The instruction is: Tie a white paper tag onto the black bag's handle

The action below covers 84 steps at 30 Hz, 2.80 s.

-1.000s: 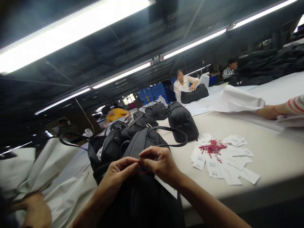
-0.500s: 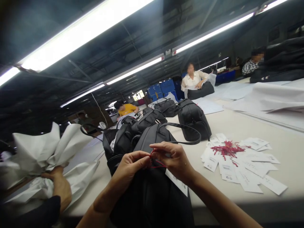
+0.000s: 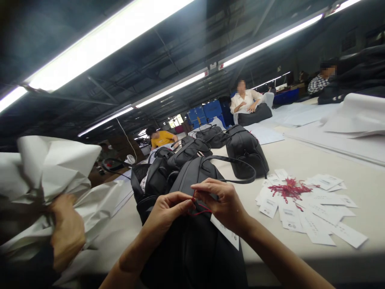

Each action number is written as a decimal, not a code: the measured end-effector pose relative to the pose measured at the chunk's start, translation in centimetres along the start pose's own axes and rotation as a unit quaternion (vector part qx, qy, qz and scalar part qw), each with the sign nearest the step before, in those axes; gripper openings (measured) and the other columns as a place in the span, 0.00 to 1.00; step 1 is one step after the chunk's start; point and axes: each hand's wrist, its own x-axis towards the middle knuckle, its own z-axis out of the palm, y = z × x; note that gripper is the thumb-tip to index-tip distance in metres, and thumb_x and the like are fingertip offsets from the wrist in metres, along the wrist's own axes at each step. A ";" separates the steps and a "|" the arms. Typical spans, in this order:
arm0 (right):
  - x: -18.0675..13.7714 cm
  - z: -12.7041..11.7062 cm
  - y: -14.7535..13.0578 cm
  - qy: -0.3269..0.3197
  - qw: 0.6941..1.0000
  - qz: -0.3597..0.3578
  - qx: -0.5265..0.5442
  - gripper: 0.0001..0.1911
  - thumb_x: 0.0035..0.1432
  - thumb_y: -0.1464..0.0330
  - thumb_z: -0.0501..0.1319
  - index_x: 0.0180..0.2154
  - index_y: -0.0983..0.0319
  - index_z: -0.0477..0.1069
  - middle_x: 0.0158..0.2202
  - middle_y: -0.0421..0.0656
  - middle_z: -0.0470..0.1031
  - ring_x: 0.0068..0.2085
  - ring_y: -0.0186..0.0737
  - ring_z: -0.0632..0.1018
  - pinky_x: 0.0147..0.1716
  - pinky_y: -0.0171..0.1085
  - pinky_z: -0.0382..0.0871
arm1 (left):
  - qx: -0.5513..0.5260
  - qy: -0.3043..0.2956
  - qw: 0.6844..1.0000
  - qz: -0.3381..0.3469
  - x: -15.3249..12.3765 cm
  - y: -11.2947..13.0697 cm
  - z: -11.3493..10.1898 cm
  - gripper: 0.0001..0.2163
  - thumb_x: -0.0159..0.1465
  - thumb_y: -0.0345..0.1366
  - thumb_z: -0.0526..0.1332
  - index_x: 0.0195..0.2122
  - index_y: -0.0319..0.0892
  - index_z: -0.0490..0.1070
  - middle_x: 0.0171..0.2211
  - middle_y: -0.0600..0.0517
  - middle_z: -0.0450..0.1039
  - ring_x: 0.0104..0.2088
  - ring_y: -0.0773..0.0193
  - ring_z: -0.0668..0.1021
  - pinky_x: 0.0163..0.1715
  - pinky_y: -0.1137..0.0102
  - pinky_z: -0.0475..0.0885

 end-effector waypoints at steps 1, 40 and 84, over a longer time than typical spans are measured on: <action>0.0 -0.1 0.0 -0.010 1.000 -0.004 -0.008 0.11 0.63 0.72 0.61 0.46 0.58 0.78 0.35 0.43 0.78 0.35 0.35 0.79 0.35 0.32 0.74 | -0.001 -0.002 1.000 0.001 0.0 0.0 0.0 0.10 0.56 0.40 0.70 0.32 0.38 0.81 0.28 0.49 0.79 0.28 0.67 0.75 0.32 0.74 0.67; 1.9 -0.4 0.1 0.061 0.974 -0.113 -0.188 0.05 0.66 0.73 0.58 0.41 0.59 0.71 0.38 0.44 0.74 0.40 0.38 0.76 0.40 0.35 0.70 | -0.058 -0.031 0.998 -0.023 0.7 -0.3 0.4 0.17 0.60 0.47 0.65 0.40 0.37 0.72 0.20 0.55 0.69 0.21 0.72 0.65 0.26 0.74 0.59; -2.2 4.5 -1.9 0.093 0.977 0.192 0.004 0.09 0.64 0.63 0.61 0.35 0.61 0.74 0.30 0.40 0.74 0.30 0.34 0.74 0.31 0.32 0.68 | -0.142 0.109 0.983 -0.046 -2.4 0.2 0.1 0.11 0.55 0.41 0.71 0.35 0.38 0.81 0.24 0.55 0.69 0.23 0.77 0.64 0.22 0.80 0.59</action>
